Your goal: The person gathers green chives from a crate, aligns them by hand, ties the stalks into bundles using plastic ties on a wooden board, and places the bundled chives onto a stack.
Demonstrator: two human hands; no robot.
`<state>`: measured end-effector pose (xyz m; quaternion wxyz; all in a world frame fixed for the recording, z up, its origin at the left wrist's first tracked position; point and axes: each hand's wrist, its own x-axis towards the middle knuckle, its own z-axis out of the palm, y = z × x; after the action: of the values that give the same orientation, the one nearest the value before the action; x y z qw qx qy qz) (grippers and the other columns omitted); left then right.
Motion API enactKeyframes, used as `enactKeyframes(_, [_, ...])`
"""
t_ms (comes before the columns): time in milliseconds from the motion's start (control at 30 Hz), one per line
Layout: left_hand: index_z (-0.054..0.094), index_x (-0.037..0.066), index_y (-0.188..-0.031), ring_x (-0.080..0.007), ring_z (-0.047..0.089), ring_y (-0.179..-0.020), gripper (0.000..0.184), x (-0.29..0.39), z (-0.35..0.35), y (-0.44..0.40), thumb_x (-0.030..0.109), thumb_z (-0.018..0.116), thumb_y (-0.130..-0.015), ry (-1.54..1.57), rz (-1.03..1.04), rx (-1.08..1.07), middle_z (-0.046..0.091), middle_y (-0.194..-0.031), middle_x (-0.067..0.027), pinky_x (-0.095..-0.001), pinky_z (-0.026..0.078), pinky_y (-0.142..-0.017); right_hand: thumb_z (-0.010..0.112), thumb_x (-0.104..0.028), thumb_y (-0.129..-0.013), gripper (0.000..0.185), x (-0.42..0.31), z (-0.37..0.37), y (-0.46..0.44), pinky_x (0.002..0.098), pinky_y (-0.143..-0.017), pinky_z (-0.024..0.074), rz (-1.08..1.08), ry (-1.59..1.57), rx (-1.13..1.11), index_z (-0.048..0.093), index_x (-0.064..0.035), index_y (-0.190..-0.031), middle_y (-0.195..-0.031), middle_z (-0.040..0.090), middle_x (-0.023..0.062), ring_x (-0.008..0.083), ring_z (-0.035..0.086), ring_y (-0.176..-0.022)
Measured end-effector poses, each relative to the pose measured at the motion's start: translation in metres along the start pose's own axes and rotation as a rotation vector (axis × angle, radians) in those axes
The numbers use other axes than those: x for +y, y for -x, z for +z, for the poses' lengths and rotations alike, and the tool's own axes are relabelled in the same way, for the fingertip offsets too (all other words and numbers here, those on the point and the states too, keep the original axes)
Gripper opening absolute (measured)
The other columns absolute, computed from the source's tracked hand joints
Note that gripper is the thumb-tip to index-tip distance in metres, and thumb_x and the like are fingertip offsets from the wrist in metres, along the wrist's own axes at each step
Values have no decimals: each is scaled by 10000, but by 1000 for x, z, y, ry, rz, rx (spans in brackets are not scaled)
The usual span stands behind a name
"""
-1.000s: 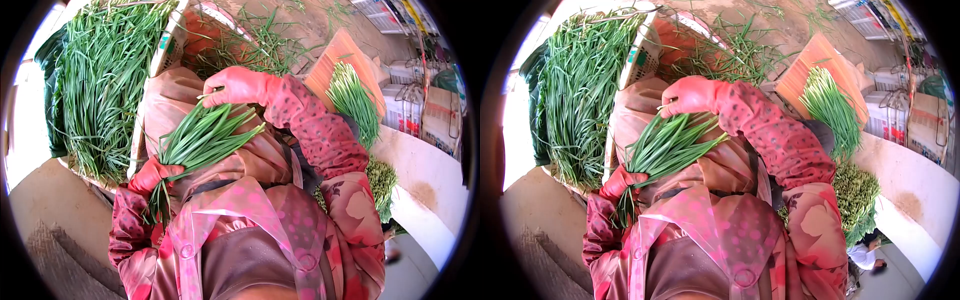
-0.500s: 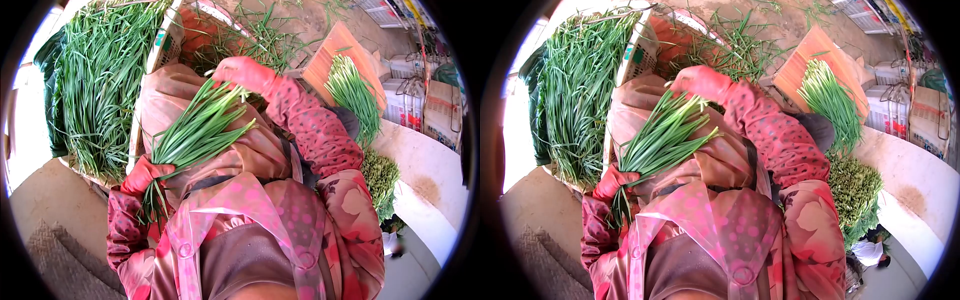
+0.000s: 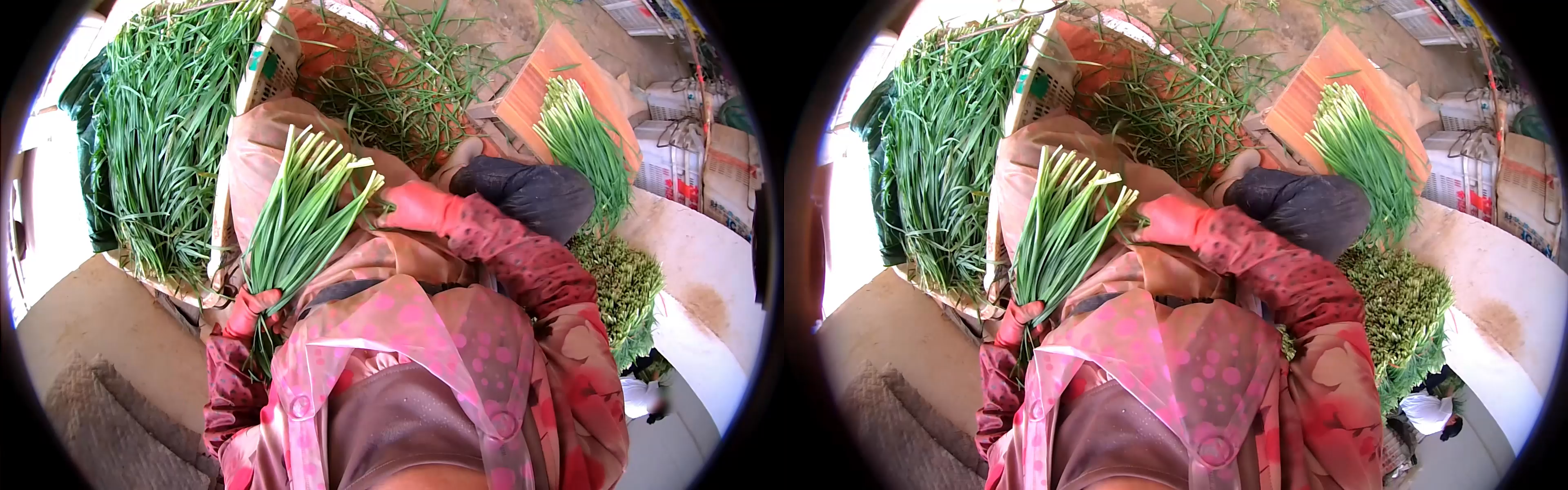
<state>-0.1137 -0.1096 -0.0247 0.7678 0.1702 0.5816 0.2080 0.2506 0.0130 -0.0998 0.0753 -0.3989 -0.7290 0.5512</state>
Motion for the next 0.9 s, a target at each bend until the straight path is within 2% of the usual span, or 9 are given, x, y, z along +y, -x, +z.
enactKeyframes(67, [608,40,-942,-150,509,-399,360,-7,-5,0,312,767,-767,11,-6,-16,560,-569,-33,-255,394,-360,648,-367,-845,332,10,10,-13,441,-687,509,136,403,37,656,-57,-964,-834,652,186,325,644,-741])
enactKeyframes(100, [605,38,-930,-158,505,-397,350,0,7,6,306,762,-768,27,-15,4,547,-558,-38,-260,391,-358,627,-371,-866,316,16,-1,-17,427,-653,495,67,197,231,643,-56,-871,-818,644,199,355,632,-737])
enactKeyframes(167, [602,36,-933,-162,500,-392,352,-4,3,8,304,759,-769,25,-22,-25,538,-552,-44,-265,396,-359,628,-360,-882,322,39,-27,-20,406,-607,460,220,-280,385,646,-39,-865,-760,644,153,263,598,-654])
enactKeyframes(233, [608,33,-1137,-58,502,-491,556,-6,1,7,320,829,-715,77,-91,-26,645,-778,-4,-199,367,-421,652,-292,-899,258,3,-62,-15,270,-479,394,283,-206,361,616,-47,-828,-651,530,-9,103,473,-544])
enactKeyframes(333, [608,17,-941,-165,511,-402,417,3,12,10,364,759,-768,4,-15,-34,511,-516,-34,-272,387,-361,629,-294,-905,250,7,-86,-14,267,-427,410,377,-356,377,647,-45,-920,-683,577,-8,95,500,-507])
enactKeyframes(433, [618,12,-926,-164,507,-396,440,1,21,10,404,746,-773,63,6,-69,503,-505,-27,-271,389,-367,614,-309,-903,289,21,-128,-3,265,-454,491,450,-440,765,642,-51,-1029,-788,642,-6,94,460,-464])
enactKeyframes(667, [627,31,-817,-158,490,-380,430,-14,22,3,442,742,-770,95,61,-80,490,-484,-25,-266,384,-371,639,-275,-905,266,-53,-46,3,261,-391,440,480,-739,126,641,-41,-1032,-577,461,-30,78,417,-391])
enactKeyframes(800, [617,29,-823,-165,489,-376,422,-15,18,7,433,732,-784,42,80,-37,493,-485,-31,-271,391,-372,658,-251,-879,214,-24,-31,-18,258,-388,411,289,-911,381,625,-39,-891,-608,511,-16,73,430,-401])
enactKeyframes(900, [604,36,-798,-173,495,-375,395,-3,28,13,412,723,-799,30,81,-6,499,-487,-43,-280,401,-367,627,-224,-850,239,15,-83,-8,298,-458,518,394,-767,615,637,6,-914,-757,623,27,109,507,-554])
